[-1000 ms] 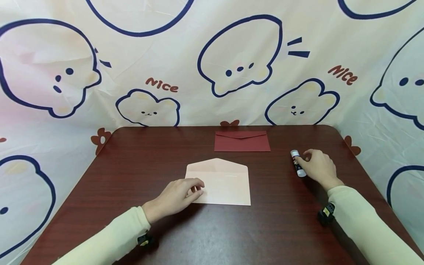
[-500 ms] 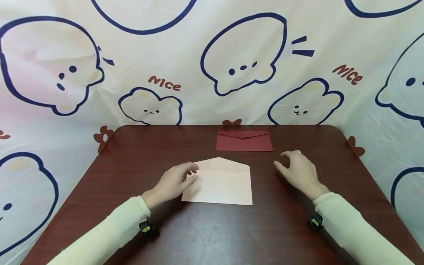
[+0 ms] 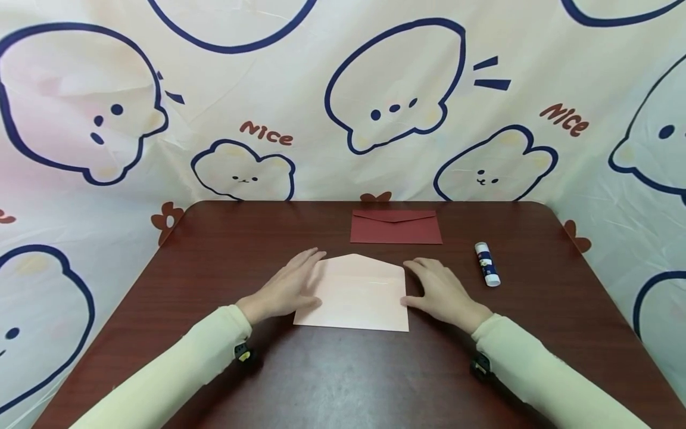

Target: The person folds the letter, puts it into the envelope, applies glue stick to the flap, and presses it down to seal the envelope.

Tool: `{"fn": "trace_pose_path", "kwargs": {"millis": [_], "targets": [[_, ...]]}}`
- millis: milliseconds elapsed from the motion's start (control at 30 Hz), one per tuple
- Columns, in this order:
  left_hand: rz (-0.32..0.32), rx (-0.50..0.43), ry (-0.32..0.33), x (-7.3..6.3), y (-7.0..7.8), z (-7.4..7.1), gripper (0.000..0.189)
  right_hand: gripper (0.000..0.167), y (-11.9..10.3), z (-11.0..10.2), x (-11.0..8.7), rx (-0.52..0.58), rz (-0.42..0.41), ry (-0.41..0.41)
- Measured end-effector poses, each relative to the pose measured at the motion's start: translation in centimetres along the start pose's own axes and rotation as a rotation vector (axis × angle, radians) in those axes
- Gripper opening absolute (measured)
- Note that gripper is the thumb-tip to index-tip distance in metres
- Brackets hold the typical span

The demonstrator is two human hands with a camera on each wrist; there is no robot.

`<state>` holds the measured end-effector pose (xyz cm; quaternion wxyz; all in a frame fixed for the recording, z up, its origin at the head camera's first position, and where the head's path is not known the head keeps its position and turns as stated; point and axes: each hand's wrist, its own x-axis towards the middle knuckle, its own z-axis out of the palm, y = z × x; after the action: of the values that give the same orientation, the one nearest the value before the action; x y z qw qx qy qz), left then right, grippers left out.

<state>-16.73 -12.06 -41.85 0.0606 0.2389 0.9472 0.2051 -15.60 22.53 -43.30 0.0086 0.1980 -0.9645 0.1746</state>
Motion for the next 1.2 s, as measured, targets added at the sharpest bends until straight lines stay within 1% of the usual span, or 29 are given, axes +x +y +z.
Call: {"fn": "trace_pose_path", "kwargs": {"millis": [100, 200, 367, 533, 633, 733, 867, 933, 1100, 1200], "targets": [[0.011, 0.003, -0.053, 0.2, 0.0, 0.1, 0.103, 0.085, -0.8, 0.6, 0.4, 0.007, -0.043, -0.011], [0.010, -0.004, -0.071, 0.2, 0.1, 0.1, 0.106, 0.088, -1.3, 0.9, 0.8, 0.021, -0.075, -0.019], [0.013, -0.021, -0.054, 0.1, 0.2, 0.4, 0.106, 0.092, -1.8, 0.9, 1.2, 0.047, -0.100, -0.047], [0.041, -0.005, -0.026, 0.1, 0.0, 0.7, 0.103, 0.097, -2.1, 0.9, 1.4, 0.074, -0.094, -0.062], [0.064, -0.001, -0.019, 0.1, -0.2, 0.8, 0.097, 0.097, -2.4, 0.9, 1.4, 0.078, -0.096, -0.069], [0.090, 0.010, -0.015, 0.0, -0.2, 0.8, 0.089, 0.093, -2.7, 0.8, 1.3, 0.081, -0.096, -0.084], [0.122, 0.049, -0.012, -0.2, -0.1, 0.7, 0.079, 0.081, -3.2, 0.7, 1.2, 0.090, -0.138, -0.088], [0.135, 0.062, -0.021, -0.3, 0.0, 0.7, 0.074, 0.074, -3.4, 0.8, 1.1, 0.091, -0.168, -0.091], [0.163, 0.079, -0.034, -0.5, 0.3, 0.9, 0.060, 0.066, -4.0, 0.8, 1.0, 0.064, -0.216, -0.108], [0.195, 0.129, -0.033, -0.6, 0.4, 1.1, 0.053, 0.063, -4.6, 1.0, 1.0, 0.012, -0.253, -0.130]]}}
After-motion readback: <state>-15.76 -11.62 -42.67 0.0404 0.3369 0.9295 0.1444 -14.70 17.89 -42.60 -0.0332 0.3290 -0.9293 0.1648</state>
